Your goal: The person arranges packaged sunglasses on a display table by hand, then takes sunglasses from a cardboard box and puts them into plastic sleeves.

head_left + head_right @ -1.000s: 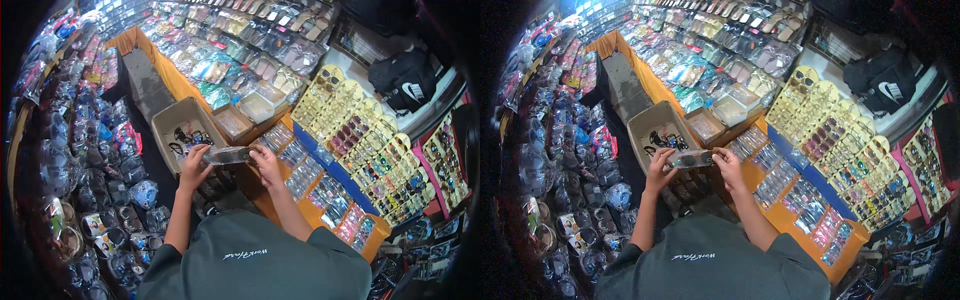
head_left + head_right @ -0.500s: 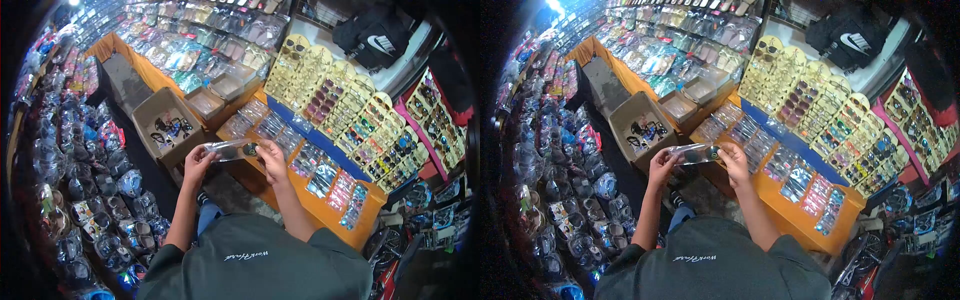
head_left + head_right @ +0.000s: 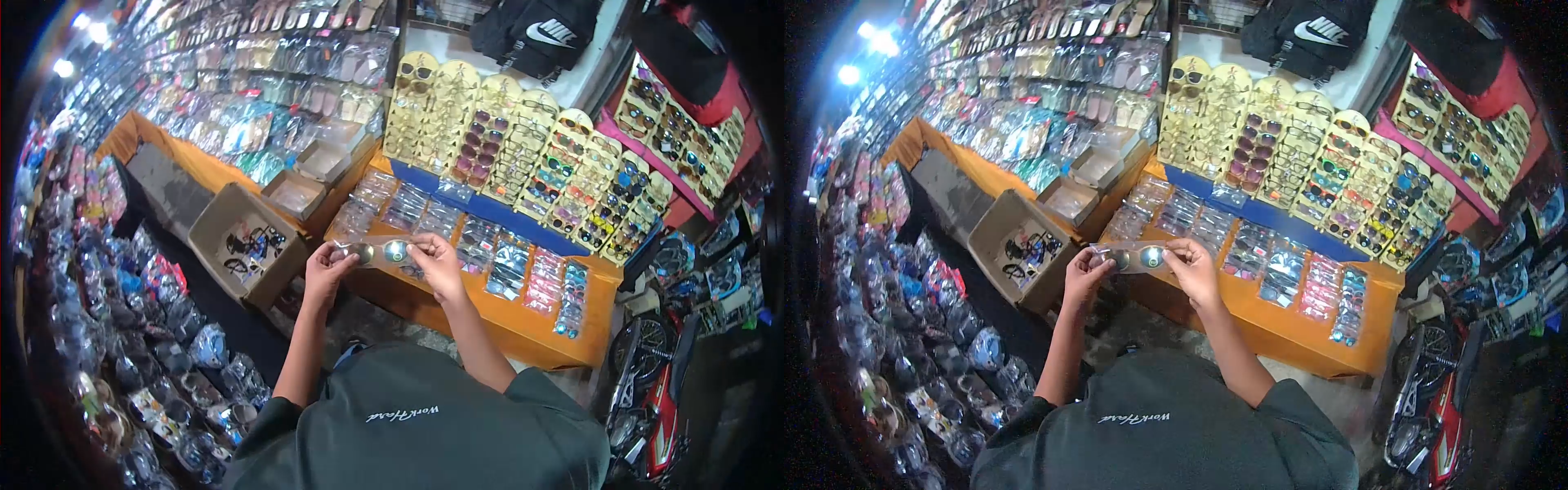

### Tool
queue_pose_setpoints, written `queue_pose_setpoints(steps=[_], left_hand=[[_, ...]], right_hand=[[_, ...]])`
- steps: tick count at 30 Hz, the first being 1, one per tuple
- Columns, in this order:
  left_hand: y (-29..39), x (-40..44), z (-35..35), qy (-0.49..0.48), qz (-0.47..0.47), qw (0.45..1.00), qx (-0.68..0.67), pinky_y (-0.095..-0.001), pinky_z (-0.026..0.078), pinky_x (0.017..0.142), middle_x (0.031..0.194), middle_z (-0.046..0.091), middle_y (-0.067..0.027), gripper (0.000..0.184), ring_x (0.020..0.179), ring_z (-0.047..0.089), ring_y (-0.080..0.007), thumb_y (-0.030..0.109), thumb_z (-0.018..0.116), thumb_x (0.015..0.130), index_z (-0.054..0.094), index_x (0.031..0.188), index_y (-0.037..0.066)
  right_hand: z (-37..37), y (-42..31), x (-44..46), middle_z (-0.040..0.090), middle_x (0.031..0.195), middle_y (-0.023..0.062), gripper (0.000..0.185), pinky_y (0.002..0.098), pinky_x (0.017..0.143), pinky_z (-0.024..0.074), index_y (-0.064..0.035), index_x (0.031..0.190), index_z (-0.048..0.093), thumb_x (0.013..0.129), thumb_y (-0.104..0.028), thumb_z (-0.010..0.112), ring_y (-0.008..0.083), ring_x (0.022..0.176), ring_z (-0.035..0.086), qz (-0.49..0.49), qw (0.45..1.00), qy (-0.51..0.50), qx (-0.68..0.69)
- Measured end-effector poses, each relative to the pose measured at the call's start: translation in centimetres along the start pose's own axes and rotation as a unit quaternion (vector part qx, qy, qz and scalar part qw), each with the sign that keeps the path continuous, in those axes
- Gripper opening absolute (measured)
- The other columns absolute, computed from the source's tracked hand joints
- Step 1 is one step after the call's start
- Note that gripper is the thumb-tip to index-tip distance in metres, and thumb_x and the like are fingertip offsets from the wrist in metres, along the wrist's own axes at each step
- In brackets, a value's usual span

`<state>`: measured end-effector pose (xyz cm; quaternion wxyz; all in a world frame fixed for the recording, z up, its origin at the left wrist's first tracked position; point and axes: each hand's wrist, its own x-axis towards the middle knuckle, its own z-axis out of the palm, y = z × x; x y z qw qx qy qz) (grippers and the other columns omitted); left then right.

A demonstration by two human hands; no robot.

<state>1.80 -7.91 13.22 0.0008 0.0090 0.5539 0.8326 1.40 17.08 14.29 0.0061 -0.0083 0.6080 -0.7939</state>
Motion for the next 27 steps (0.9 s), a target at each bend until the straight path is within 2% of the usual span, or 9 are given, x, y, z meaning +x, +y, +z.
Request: queue_pose_setpoints(steps=[5,7,10,17,20,22,23,25,27], left_hand=[[2.1,2.4,1.1,-0.025,-0.040,0.999,-0.007,-0.0221,0.052,0.075,0.093,0.068,0.0005,0.022,0.083,0.064,-0.0068,-0.001,0.081,0.087,0.064,0.099,0.004],[1.9,3.6,0.9,-0.039,-0.044,0.998,0.006,-0.0202,0.044,0.070,0.085,0.057,0.0064,0.023,0.077,0.054,-0.0029,0.000,0.082,0.086,0.061,0.090,0.008],[1.8,4.7,1.2,-0.062,-0.035,0.997,0.019,-0.0198,0.038,0.068,0.081,0.047,0.0097,0.024,0.074,0.045,-0.0016,0.000,0.082,0.085,0.060,0.087,0.010],[1.0,6.1,1.3,-0.090,-0.061,0.994,0.031,-0.0203,0.037,0.066,0.079,0.043,0.0106,0.019,0.072,0.042,-0.0016,0.001,0.082,0.085,0.068,0.097,0.006],[0.5,6.4,1.2,-0.115,-0.067,0.990,0.041,-0.0202,0.043,0.071,0.083,0.054,0.0090,0.024,0.077,0.051,-0.0026,0.002,0.081,0.088,0.072,0.110,0.001],[1.0,6.1,1.7,-0.145,-0.033,0.987,0.058,-0.0232,0.050,0.079,0.098,0.069,0.0014,0.028,0.084,0.061,-0.0057,0.006,0.078,0.092,0.071,0.118,-0.002],[0.8,6.1,1.7,-0.150,-0.037,0.986,0.058,-0.0232,0.050,0.079,0.098,0.069,0.0014,0.028,0.084,0.061,-0.0057,0.006,0.078,0.092,0.071,0.118,-0.002],[0.2,6.3,1.6,-0.144,-0.018,0.984,0.102,-0.0244,0.052,0.089,0.113,0.074,-0.0037,0.027,0.098,0.067,-0.0084,0.003,0.074,0.095,0.071,0.121,-0.003],[-0.7,6.6,1.3,-0.137,-0.005,0.985,0.109,-0.0247,0.052,0.088,0.113,0.074,-0.0039,0.028,0.096,0.066,-0.0084,0.004,0.073,0.096,0.070,0.123,-0.003]], right_hand=[[0.6,-1.7,0.5,0.074,0.091,0.0013,0.014,0.0223,0.070,0.0491,-0.0014,0.110,0.069,0.097,-0.005,0.073,0.0053,0.079,0.064,-0.016,0.998,0.066,0.003],[0.3,-2.0,0.7,0.075,0.091,0.0015,0.012,0.0230,0.071,0.0506,-0.0004,0.108,0.071,0.098,-0.005,0.073,0.0063,0.079,0.066,-0.032,0.997,0.055,-0.034],[0.7,-2.8,0.7,0.075,0.094,0.0012,0.012,0.0238,0.074,0.0516,0.0007,0.108,0.074,0.099,-0.007,0.072,0.0066,0.082,0.066,-0.041,0.996,0.075,-0.034],[1.0,-1.6,0.2,0.075,0.098,0.0005,0.017,0.0227,0.081,0.0501,-0.0001,0.114,0.074,0.100,-0.009,0.071,0.0058,0.087,0.065,-0.033,0.984,0.161,-0.067],[1.3,-1.5,-0.4,0.073,0.097,0.0016,0.016,0.0239,0.079,0.0527,0.0004,0.111,0.073,0.098,-0.009,0.072,0.0065,0.087,0.066,-0.059,0.983,0.156,-0.073],[1.8,-1.6,-1.1,0.071,0.094,0.0002,0.019,0.0224,0.077,0.0527,-0.0002,0.113,0.069,0.095,-0.002,0.074,0.0066,0.087,0.065,-0.052,0.986,0.155,-0.040],[1.5,-0.8,-1.0,0.069,0.091,0.0001,0.019,0.0220,0.076,0.0538,0.0000,0.111,0.067,0.093,0.002,0.075,0.0070,0.087,0.065,-0.054,0.983,0.170,-0.033],[1.2,0.1,-1.0,0.070,0.092,0.0007,0.018,0.0224,0.077,0.0540,0.0003,0.110,0.067,0.093,0.002,0.075,0.0073,0.087,0.066,-0.063,0.980,0.186,-0.026],[0.9,0.8,-1.5,0.071,0.093,0.0014,0.017,0.0228,0.077,0.0542,0.0006,0.109,0.067,0.094,0.001,0.075,0.0076,0.087,0.066,-0.069,0.976,0.204,-0.021]])
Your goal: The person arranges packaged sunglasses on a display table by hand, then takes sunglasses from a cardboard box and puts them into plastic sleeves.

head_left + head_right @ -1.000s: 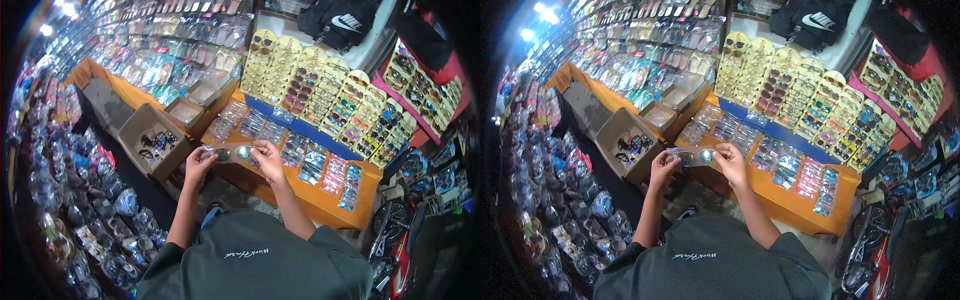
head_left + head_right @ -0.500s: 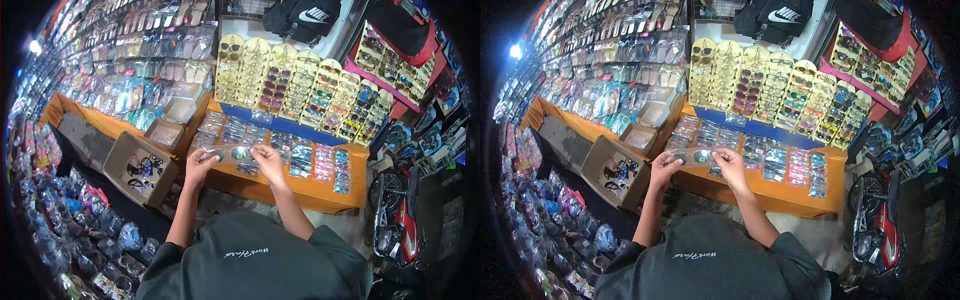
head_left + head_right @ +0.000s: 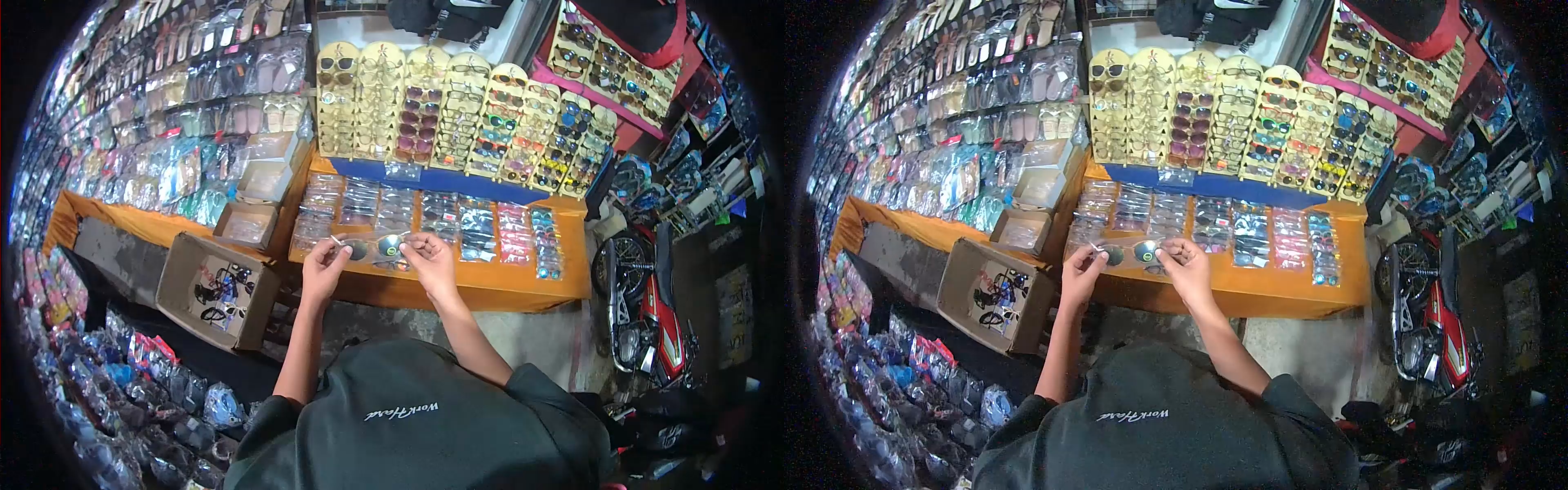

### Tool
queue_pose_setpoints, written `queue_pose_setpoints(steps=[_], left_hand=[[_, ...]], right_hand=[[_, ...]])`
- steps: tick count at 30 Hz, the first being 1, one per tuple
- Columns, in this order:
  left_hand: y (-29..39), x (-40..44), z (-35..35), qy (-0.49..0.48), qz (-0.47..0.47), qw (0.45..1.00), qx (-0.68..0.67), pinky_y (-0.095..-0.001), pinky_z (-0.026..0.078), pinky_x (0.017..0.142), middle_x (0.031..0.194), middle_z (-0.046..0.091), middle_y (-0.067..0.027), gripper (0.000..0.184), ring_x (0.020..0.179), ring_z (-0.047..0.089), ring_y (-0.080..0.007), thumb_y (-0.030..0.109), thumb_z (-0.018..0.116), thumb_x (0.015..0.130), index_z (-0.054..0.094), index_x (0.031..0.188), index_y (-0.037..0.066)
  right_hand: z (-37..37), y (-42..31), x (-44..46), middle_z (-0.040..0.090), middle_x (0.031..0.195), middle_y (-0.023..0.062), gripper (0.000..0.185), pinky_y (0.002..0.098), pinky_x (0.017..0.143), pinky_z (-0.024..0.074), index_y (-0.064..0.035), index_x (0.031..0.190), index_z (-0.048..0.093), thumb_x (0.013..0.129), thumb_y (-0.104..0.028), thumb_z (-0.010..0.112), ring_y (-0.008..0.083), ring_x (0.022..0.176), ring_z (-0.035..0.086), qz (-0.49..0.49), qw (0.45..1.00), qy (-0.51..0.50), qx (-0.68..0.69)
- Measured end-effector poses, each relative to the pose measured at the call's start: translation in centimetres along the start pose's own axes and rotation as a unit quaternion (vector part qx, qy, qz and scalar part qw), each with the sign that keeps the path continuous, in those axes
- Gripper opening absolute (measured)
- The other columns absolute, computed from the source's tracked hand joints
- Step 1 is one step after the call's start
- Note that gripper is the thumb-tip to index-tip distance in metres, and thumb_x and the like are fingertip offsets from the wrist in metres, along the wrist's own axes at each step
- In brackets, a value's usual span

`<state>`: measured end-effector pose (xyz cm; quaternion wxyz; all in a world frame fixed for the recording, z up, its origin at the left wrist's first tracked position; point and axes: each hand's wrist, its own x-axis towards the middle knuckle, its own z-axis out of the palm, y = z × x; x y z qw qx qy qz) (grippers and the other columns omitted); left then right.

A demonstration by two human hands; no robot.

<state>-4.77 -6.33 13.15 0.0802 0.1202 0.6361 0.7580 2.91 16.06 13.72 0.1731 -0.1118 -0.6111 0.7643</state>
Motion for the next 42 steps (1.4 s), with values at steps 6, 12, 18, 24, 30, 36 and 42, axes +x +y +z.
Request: queue_pose_setpoints(steps=[6,12,18,24,30,36,42], left_hand=[[-0.9,-0.4,0.2,0.007,-0.042,0.999,-0.022,-0.0260,0.052,0.090,0.108,0.072,-0.0040,0.031,0.099,0.066,-0.0102,0.008,0.072,0.098,0.068,0.126,-0.003],[-2.0,-1.2,1.6,-0.091,-0.090,0.992,0.014,-0.0262,0.053,0.083,0.101,0.072,-0.0007,0.031,0.092,0.066,-0.0081,0.006,0.080,0.092,0.070,0.121,-0.001],[-4.1,-0.5,4.8,-0.130,-0.098,0.986,-0.018,-0.0244,0.050,0.080,0.094,0.072,0.0009,0.025,0.087,0.064,-0.0071,0.008,0.080,0.092,0.073,0.115,0.001],[-4.2,0.1,11.2,-0.155,-0.061,0.984,0.065,-0.0241,0.047,0.077,0.087,0.067,0.0048,0.011,0.083,0.058,-0.0045,0.011,0.071,0.100,0.074,0.095,0.001],[-6.7,0.6,17.4,-0.172,-0.001,0.978,0.118,-0.0250,0.048,0.080,0.090,0.067,0.0029,0.012,0.085,0.059,-0.0057,0.011,0.069,0.101,0.072,0.102,0.000],[-8.5,-0.6,24.3,-0.235,-0.028,0.969,0.067,-0.0257,0.050,0.080,0.106,0.069,-0.0027,0.019,0.091,0.061,-0.0080,0.009,0.069,0.101,0.068,0.116,-0.003],[-10.4,-0.7,28.9,-0.291,-0.025,0.953,0.078,-0.0254,0.052,0.079,0.096,0.071,-0.0018,0.012,0.092,0.064,-0.0078,0.006,0.070,0.100,0.070,0.109,-0.002]], right_hand=[[-1.9,0.8,-1.6,0.074,0.098,0.0046,0.020,0.0260,0.082,0.0549,0.0023,0.113,0.068,0.094,0.002,0.074,0.0098,0.090,0.068,0.022,0.999,0.047,0.004],[-4.9,1.7,-2.8,0.074,0.099,0.0058,0.017,0.0265,0.086,0.0551,0.0029,0.112,0.069,0.095,0.003,0.072,0.0113,0.092,0.069,0.039,0.997,0.060,0.013],[-9.5,0.9,-4.1,0.075,0.099,0.0055,0.013,0.0261,0.086,0.0557,0.0024,0.107,0.071,0.095,0.005,0.072,0.0113,0.093,0.070,0.015,0.997,0.072,-0.006],[-15.9,-0.6,-4.2,0.076,0.096,0.0041,0.015,0.0246,0.082,0.0540,0.0013,0.109,0.073,0.094,0.000,0.075,0.0085,0.088,0.068,0.001,0.997,0.076,-0.006],[-22.1,-1.5,-4.1,0.076,0.094,0.0045,0.014,0.0251,0.081,0.0542,0.0010,0.109,0.073,0.095,0.000,0.073,0.0088,0.087,0.069,-0.014,0.996,0.081,-0.026],[-29.0,-3.0,-5.1,0.075,0.092,0.0042,0.013,0.0250,0.080,0.0540,0.0045,0.108,0.072,0.095,0.003,0.072,0.0095,0.084,0.068,-0.033,0.991,0.133,-0.010],[-34.4,-2.8,-6.0,0.075,0.095,0.0043,0.014,0.0248,0.081,0.0542,0.0040,0.108,0.072,0.095,0.004,0.072,0.0091,0.085,0.068,-0.016,0.988,0.156,-0.015]])
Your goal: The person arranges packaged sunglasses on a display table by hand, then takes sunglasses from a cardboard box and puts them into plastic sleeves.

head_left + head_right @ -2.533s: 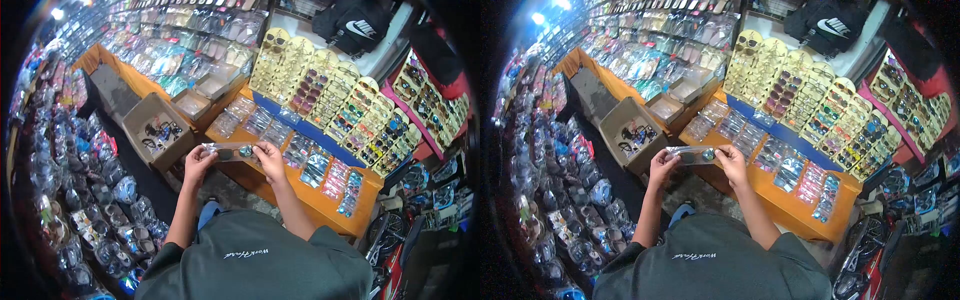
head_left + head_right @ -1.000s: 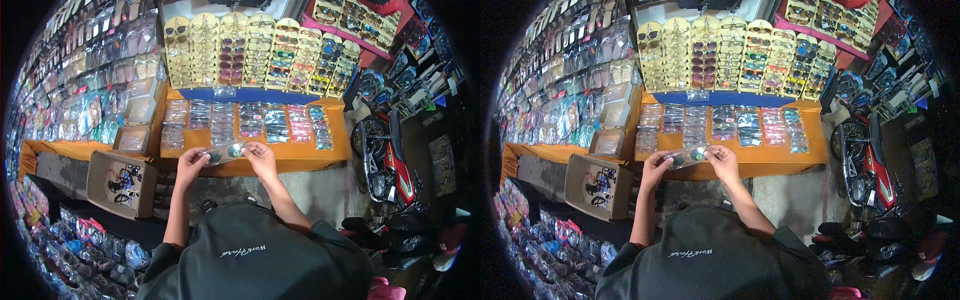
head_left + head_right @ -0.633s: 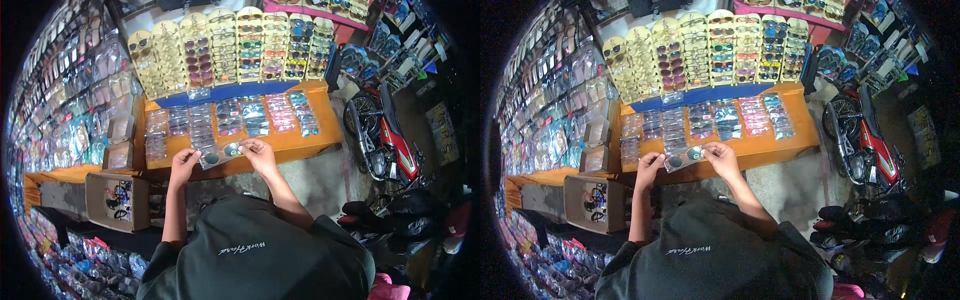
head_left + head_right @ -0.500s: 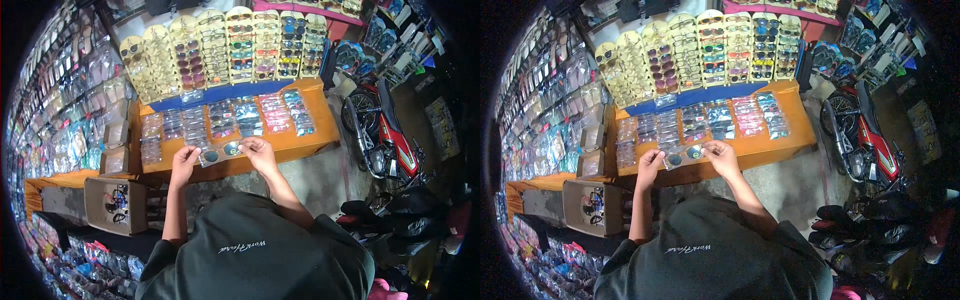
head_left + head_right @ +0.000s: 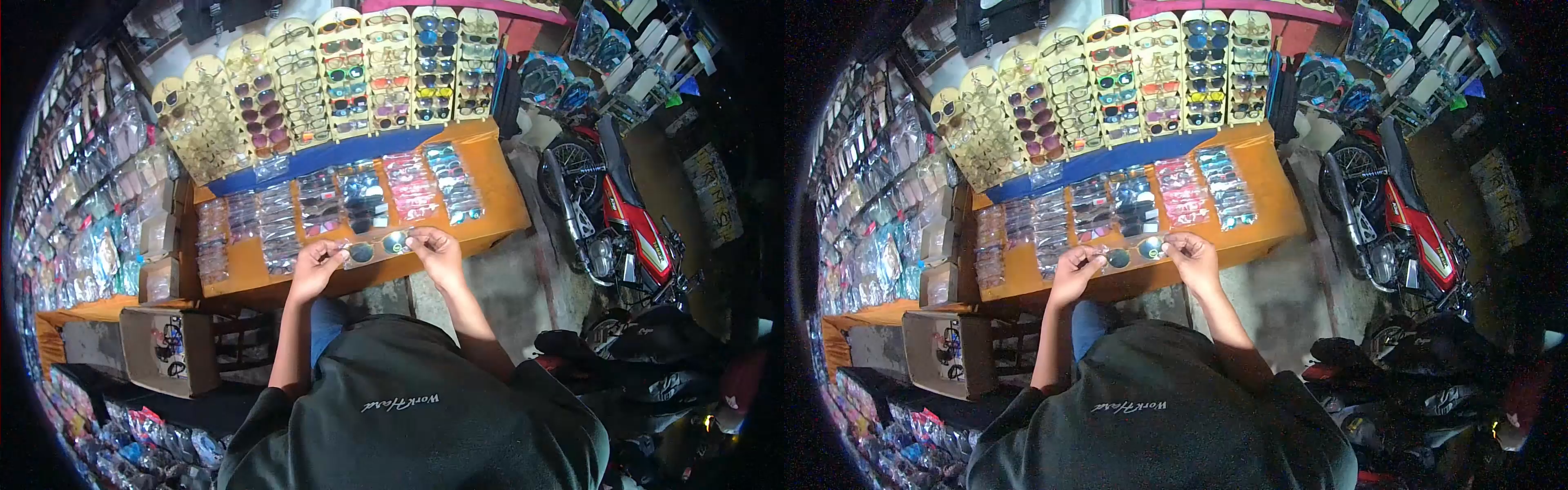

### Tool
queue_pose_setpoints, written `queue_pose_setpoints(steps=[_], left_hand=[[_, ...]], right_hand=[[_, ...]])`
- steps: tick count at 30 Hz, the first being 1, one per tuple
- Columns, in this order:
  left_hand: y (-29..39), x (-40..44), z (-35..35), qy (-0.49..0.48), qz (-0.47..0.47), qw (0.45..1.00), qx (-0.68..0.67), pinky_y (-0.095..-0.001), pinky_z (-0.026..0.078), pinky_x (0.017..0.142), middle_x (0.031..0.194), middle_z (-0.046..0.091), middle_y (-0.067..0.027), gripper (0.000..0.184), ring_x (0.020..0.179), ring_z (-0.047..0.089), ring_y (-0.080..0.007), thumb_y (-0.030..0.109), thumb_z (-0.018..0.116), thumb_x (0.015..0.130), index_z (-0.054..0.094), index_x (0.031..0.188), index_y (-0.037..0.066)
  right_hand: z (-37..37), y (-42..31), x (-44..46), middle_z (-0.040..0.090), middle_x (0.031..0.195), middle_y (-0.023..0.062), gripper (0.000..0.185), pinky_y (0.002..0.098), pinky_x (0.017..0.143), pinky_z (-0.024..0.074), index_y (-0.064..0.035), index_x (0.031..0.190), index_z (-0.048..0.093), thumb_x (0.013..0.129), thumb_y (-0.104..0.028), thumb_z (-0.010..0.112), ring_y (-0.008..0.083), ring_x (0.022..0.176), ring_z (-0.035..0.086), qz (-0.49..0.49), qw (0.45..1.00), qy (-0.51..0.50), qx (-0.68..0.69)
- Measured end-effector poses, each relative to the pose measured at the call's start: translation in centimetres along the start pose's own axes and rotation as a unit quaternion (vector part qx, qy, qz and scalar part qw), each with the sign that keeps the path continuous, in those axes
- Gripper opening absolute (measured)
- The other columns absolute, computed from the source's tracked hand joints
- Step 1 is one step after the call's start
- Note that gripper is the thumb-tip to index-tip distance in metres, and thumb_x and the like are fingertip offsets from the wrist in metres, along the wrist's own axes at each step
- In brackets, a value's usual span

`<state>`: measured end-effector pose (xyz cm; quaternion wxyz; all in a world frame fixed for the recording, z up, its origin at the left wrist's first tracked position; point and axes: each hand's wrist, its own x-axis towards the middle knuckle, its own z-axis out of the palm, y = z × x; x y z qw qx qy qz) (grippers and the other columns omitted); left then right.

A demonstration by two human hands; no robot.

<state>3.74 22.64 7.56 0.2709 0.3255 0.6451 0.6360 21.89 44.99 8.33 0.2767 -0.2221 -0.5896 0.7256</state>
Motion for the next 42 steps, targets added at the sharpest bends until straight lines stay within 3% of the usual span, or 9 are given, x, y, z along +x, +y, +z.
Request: queue_pose_setpoints(steps=[11,12,16,21,24,32,36,40,42], left_hand=[[-5.1,6.0,2.5,0.054,-0.055,0.994,-0.078,-0.0259,0.048,0.084,0.097,0.069,0.0025,0.012,0.090,0.060,-0.0067,0.014,0.071,0.101,0.070,0.106,0.003],[-5.4,6.6,2.3,-0.006,-0.075,0.992,-0.098,-0.0264,0.049,0.087,0.102,0.068,0.0022,0.018,0.095,0.062,-0.0078,0.012,0.072,0.099,0.070,0.114,0.003],[-4.1,8.8,5.8,0.001,-0.110,0.986,-0.127,-0.0272,0.051,0.095,0.108,0.070,-0.0007,0.030,0.103,0.065,-0.0103,0.007,0.075,0.097,0.068,0.126,0.002],[-8.2,13.9,10.8,-0.019,-0.115,0.971,-0.208,-0.0264,0.054,0.091,0.107,0.072,-0.0019,0.025,0.101,0.066,-0.0103,0.002,0.074,0.096,0.068,0.121,0.000],[-8.7,17.1,13.1,-0.013,-0.147,0.980,-0.131,-0.0249,0.054,0.084,0.095,0.072,-0.0004,0.012,0.090,0.066,-0.0082,0.005,0.077,0.095,0.070,0.104,0.001],[-8.1,23.6,18.8,-0.048,-0.124,0.975,-0.177,-0.0269,0.054,0.081,0.091,0.070,0.0006,0.009,0.086,0.066,-0.0096,0.001,0.077,0.092,0.069,0.091,0.004],[-8.1,25.5,22.0,-0.076,-0.074,0.987,-0.118,-0.0267,0.053,0.083,0.089,0.068,0.0013,0.012,0.087,0.065,-0.0093,0.000,0.077,0.092,0.067,0.087,0.003],[-9.7,25.8,25.7,-0.058,-0.113,0.992,-0.017,-0.0278,0.054,0.080,0.086,0.070,0.0000,0.009,0.084,0.066,-0.0088,0.004,0.078,0.092,0.070,0.089,0.000],[-10.3,25.5,27.8,0.011,-0.135,0.989,0.066,-0.0314,0.053,0.068,0.079,0.074,-0.0058,0.019,0.073,0.067,-0.0109,0.016,0.080,0.091,0.075,0.097,-0.002]], right_hand=[[-3.1,1.3,4.0,0.075,0.096,0.0033,0.015,0.0244,0.082,0.0542,0.0034,0.109,0.072,0.094,0.004,0.073,0.0082,0.088,0.067,-0.006,0.999,0.038,0.010],[-3.7,1.3,4.5,0.074,0.096,0.0033,0.015,0.0243,0.082,0.0542,0.0034,0.109,0.072,0.094,0.003,0.073,0.0083,0.088,0.067,-0.008,0.998,0.061,-0.006],[-7.0,1.6,6.4,0.074,0.097,0.0033,0.015,0.0243,0.082,0.0542,0.0029,0.109,0.072,0.095,0.002,0.073,0.0084,0.088,0.067,0.001,0.993,0.116,-0.024],[-11.2,1.7,9.2,0.074,0.099,0.0037,0.013,0.0255,0.085,0.0541,0.0021,0.107,0.072,0.094,0.002,0.073,0.0091,0.090,0.066,0.026,0.990,0.127,-0.054],[-12.9,1.8,11.7,0.074,0.097,0.0034,0.008,0.0259,0.083,0.0536,0.0010,0.101,0.072,0.094,0.003,0.074,0.0091,0.090,0.067,0.013,0.991,0.131,-0.031],[-19.9,0.3,15.2,0.074,0.095,0.0042,0.020,0.0273,0.081,0.0531,0.0031,0.107,0.073,0.093,-0.010,0.079,0.0118,0.090,0.067,0.085,0.974,0.138,-0.160],[-23.7,0.7,16.3,0.075,0.095,0.0061,0.022,0.0297,0.080,0.0531,0.0021,0.104,0.074,0.089,-0.012,0.082,0.0135,0.087,0.067,0.078,0.961,0.147,-0.220],[-27.3,1.4,17.6,0.076,0.096,0.0072,0.025,0.0312,0.082,0.0539,0.0016,0.107,0.074,0.090,-0.016,0.081,0.0142,0.087,0.068,0.080,0.956,0.104,-0.264],[-29.3,1.9,18.9,0.077,0.102,0.0110,0.031,0.0331,0.087,0.0552,0.0034,0.110,0.073,0.090,-0.019,0.080,0.0185,0.093,0.071,0.121,0.931,0.070,-0.338]])
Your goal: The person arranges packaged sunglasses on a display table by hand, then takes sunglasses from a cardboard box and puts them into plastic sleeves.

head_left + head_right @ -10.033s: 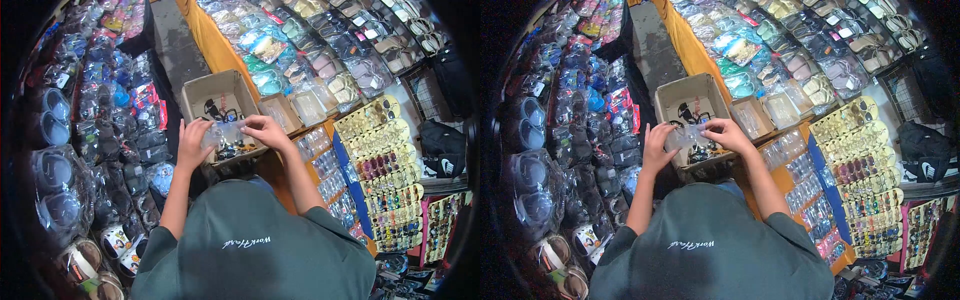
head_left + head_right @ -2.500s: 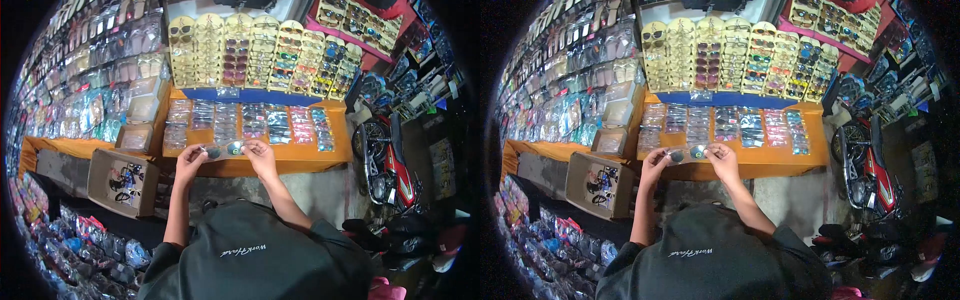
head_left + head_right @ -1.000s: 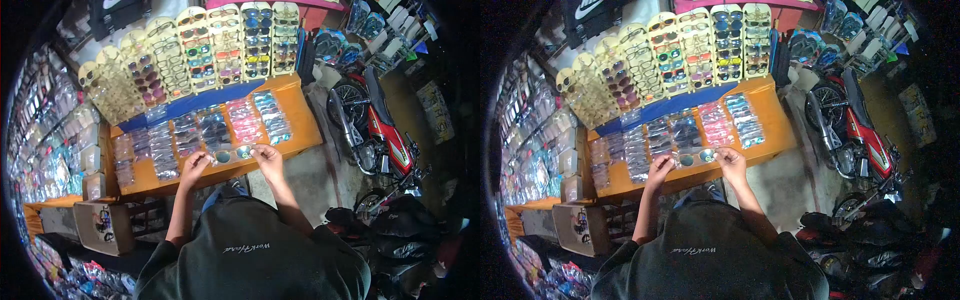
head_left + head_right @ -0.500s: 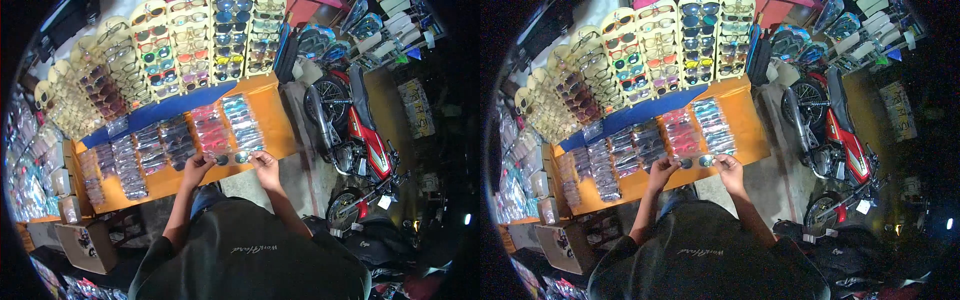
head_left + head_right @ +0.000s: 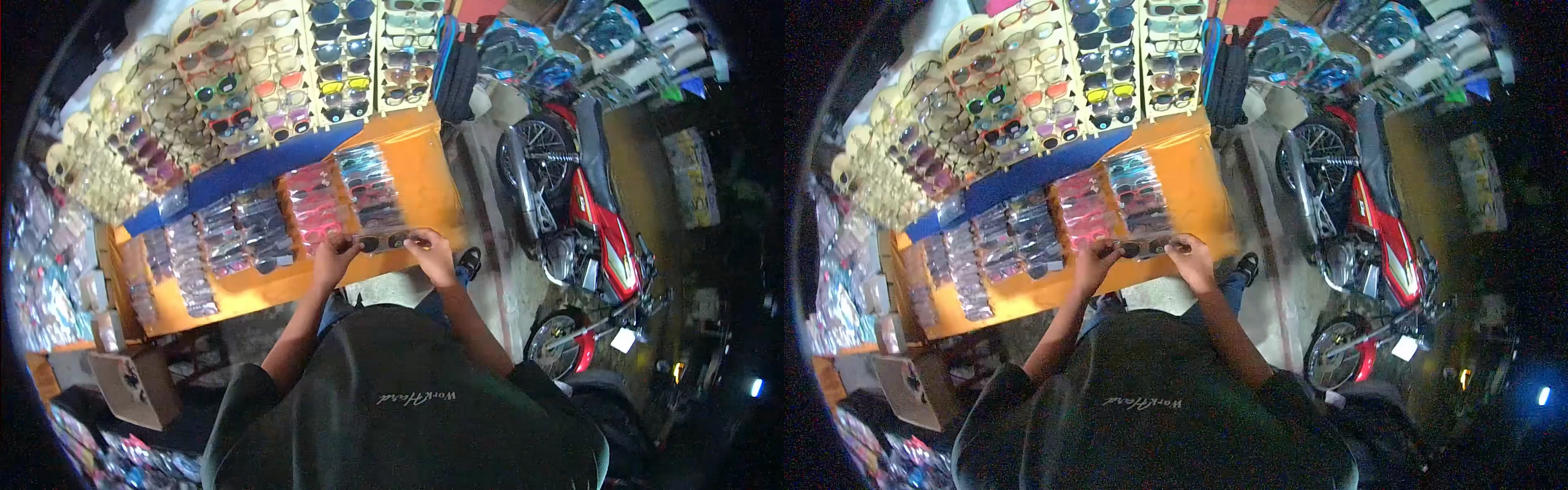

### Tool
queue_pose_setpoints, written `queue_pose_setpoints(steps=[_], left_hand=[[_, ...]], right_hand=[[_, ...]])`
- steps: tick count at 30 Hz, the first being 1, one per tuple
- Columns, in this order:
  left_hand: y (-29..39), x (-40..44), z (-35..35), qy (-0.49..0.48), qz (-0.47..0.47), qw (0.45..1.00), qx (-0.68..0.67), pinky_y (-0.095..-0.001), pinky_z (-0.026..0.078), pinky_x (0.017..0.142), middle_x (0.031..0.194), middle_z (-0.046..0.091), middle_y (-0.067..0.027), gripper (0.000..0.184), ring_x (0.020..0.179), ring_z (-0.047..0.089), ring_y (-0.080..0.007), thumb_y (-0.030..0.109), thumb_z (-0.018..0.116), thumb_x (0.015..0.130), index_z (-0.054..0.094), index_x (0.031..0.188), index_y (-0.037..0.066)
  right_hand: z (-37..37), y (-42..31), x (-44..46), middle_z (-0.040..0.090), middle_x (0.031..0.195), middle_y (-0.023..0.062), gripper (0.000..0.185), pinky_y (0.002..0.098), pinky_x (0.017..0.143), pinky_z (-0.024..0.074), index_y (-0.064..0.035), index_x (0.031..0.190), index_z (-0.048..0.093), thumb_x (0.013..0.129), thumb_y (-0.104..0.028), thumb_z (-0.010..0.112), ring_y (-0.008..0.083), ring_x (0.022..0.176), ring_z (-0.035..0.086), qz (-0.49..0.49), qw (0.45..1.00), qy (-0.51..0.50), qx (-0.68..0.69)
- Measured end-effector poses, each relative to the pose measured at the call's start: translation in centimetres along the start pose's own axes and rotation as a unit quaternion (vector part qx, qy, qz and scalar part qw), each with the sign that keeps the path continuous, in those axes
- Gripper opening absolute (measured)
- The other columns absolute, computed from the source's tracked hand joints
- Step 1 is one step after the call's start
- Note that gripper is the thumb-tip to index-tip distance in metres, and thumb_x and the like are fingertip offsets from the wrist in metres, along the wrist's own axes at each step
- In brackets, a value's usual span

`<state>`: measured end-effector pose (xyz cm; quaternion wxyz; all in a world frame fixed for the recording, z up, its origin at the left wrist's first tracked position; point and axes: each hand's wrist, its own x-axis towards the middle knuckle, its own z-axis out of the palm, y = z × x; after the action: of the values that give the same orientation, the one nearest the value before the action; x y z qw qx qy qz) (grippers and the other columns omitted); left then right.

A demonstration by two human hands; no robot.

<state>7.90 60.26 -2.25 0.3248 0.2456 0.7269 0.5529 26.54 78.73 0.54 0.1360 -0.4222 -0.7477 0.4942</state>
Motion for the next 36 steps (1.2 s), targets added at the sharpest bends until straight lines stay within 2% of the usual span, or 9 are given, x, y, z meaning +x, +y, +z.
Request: queue_pose_setpoints(steps=[5,8,11,15,18,28,31,33,36], left_hand=[[-7.6,0.3,6.0,0.073,-0.031,0.995,0.062,-0.0365,0.058,0.077,0.092,0.079,-0.0160,0.031,0.084,0.077,-0.0235,0.023,0.080,0.089,0.077,0.109,0.000],[-10.9,-0.3,8.9,0.080,-0.128,0.985,0.082,-0.0400,0.059,0.081,0.097,0.079,-0.0186,0.036,0.091,0.078,-0.0284,0.029,0.081,0.087,0.078,0.110,0.001],[-15.2,0.1,10.7,0.111,-0.108,0.979,0.130,-0.0416,0.059,0.083,0.096,0.078,-0.0186,0.038,0.092,0.077,-0.0309,0.026,0.080,0.085,0.077,0.114,0.002],[-14.5,0.0,11.9,0.154,-0.119,0.970,0.147,-0.0433,0.059,0.084,0.095,0.078,-0.0184,0.044,0.093,0.077,-0.0330,0.023,0.080,0.081,0.073,0.120,0.003],[-15.0,0.1,12.4,0.187,-0.125,0.961,0.161,-0.0446,0.059,0.083,0.096,0.078,-0.0184,0.048,0.091,0.076,-0.0339,0.020,0.080,0.080,0.069,0.123,0.003],[-17.1,0.4,11.4,0.155,-0.078,0.977,0.122,-0.0435,0.059,0.080,0.095,0.076,-0.0201,0.046,0.090,0.075,-0.0346,0.021,0.083,0.080,0.068,0.118,0.000],[-15.7,0.7,10.8,0.117,-0.075,0.977,0.163,-0.0432,0.059,0.081,0.099,0.076,-0.0205,0.048,0.092,0.075,-0.0340,0.021,0.083,0.080,0.068,0.120,-0.001],[-15.4,0.8,10.6,0.091,-0.093,0.969,0.208,-0.0432,0.059,0.082,0.102,0.076,-0.0207,0.050,0.093,0.075,-0.0338,0.021,0.084,0.080,0.067,0.122,-0.001],[-16.5,1.2,10.4,0.081,-0.098,0.988,0.086,-0.0435,0.059,0.085,0.108,0.076,-0.0202,0.059,0.094,0.075,-0.0346,0.021,0.085,0.078,0.065,0.130,-0.001]], right_hand=[[-0.3,9.4,5.5,0.076,0.105,0.0102,0.029,0.0335,0.089,0.0536,0.0023,0.114,0.073,0.092,-0.016,0.077,0.0196,0.100,0.070,-0.036,0.991,-0.125,-0.012],[-0.6,12.3,7.1,0.076,0.110,0.0106,0.037,0.0350,0.092,0.0526,0.0031,0.122,0.072,0.094,-0.021,0.075,0.0213,0.103,0.069,0.022,0.977,-0.206,-0.043],[-1.0,12.7,8.4,0.075,0.113,0.0100,0.036,0.0348,0.089,0.0532,0.0029,0.122,0.072,0.095,-0.021,0.075,0.0199,0.099,0.069,0.123,0.945,-0.301,-0.028],[-1.2,13.0,9.7,0.072,0.114,0.0088,0.043,0.0379,0.082,0.0543,-0.0014,0.133,0.065,0.097,-0.024,0.072,0.0209,0.096,0.068,0.205,0.908,-0.366,-0.017],[-1.0,14.1,10.1,0.071,0.116,0.0093,0.047,0.0377,0.080,0.0553,-0.0038,0.138,0.060,0.098,-0.026,0.071,0.0227,0.098,0.069,0.188,0.898,-0.397,-0.008],[1.1,19.8,10.2,0.071,0.113,0.0101,0.046,0.0362,0.083,0.0562,-0.0010,0.136,0.061,0.096,-0.022,0.073,0.0196,0.101,0.069,0.176,0.911,-0.373,-0.008],[2.2,22.5,10.2,0.070,0.113,0.0131,0.053,0.0374,0.070,0.0564,-0.0024,0.135,0.059,0.091,-0.025,0.078,0.0208,0.090,0.068,0.123,0.934,-0.336,-0.001],[2.9,23.6,9.9,0.067,0.123,0.0187,0.063,0.0409,0.081,0.0572,-0.0004,0.141,0.055,0.089,-0.024,0.079,0.0272,0.102,0.068,0.064,0.963,-0.258,-0.054],[3.6,22.6,8.9,0.065,0.130,0.0216,0.070,0.0439,0.094,0.0548,0.0019,0.146,0.050,0.088,-0.024,0.079,0.0325,0.110,0.066,0.067,0.978,-0.195,-0.042]])
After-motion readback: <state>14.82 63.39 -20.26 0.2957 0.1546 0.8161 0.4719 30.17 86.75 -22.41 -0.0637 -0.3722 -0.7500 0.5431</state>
